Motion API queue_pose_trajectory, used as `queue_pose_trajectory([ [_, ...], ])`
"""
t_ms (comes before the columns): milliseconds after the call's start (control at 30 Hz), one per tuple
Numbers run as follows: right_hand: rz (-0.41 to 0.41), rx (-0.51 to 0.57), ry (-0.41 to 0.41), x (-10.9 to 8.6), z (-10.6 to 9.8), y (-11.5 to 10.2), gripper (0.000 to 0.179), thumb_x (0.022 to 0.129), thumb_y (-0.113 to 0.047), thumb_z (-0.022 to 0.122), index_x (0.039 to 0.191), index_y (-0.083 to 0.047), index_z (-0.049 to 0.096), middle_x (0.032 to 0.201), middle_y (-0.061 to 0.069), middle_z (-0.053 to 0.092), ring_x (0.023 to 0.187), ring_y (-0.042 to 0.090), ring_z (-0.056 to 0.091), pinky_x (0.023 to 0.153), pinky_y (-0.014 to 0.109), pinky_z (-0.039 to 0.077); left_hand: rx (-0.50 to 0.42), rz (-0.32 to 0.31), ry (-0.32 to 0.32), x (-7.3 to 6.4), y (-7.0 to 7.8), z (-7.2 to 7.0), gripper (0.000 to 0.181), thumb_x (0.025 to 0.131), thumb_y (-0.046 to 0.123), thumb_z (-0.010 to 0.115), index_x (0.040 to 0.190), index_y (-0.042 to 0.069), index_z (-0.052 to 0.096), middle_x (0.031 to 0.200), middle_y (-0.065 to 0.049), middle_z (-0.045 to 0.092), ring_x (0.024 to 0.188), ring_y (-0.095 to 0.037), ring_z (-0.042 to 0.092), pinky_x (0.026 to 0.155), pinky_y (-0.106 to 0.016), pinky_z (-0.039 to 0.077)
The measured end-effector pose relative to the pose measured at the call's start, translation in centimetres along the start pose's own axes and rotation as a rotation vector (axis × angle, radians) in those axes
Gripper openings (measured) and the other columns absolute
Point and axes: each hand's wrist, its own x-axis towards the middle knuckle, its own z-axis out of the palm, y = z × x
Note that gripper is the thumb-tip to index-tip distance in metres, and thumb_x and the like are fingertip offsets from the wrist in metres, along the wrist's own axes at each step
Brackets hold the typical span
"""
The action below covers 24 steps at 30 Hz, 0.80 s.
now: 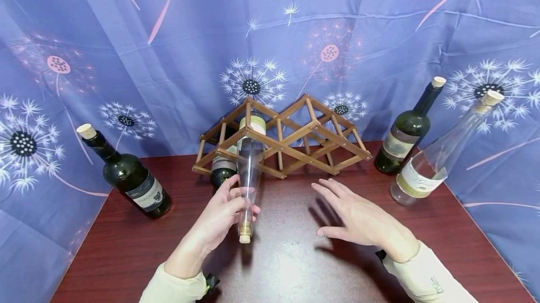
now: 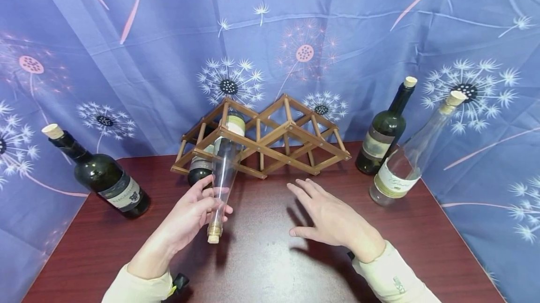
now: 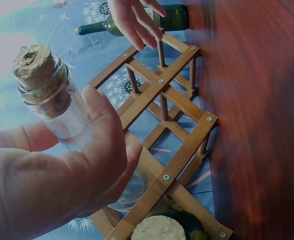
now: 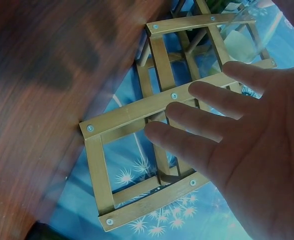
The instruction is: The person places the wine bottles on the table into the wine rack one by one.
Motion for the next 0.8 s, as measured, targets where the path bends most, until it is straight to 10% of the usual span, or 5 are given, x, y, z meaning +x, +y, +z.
queue_pose_trajectory([
  [800,-0.004,0.002,0.005,-0.04,-0.07,0.01,0.099,0.091,-0.063,0.077,0.166,-0.015,0.035,0.165,0.018,0.039,0.152,0.033,0.039,0.116,0.051,0.043,-0.003,0.011,-0.002,0.96,0.02,-0.07,0.089,0.098,-0.003,0.054,0.169,0.005,0.0,0.154,-0.025,0.045,0.096,-0.026,0.074,0.085,-0.036,0.059],
])
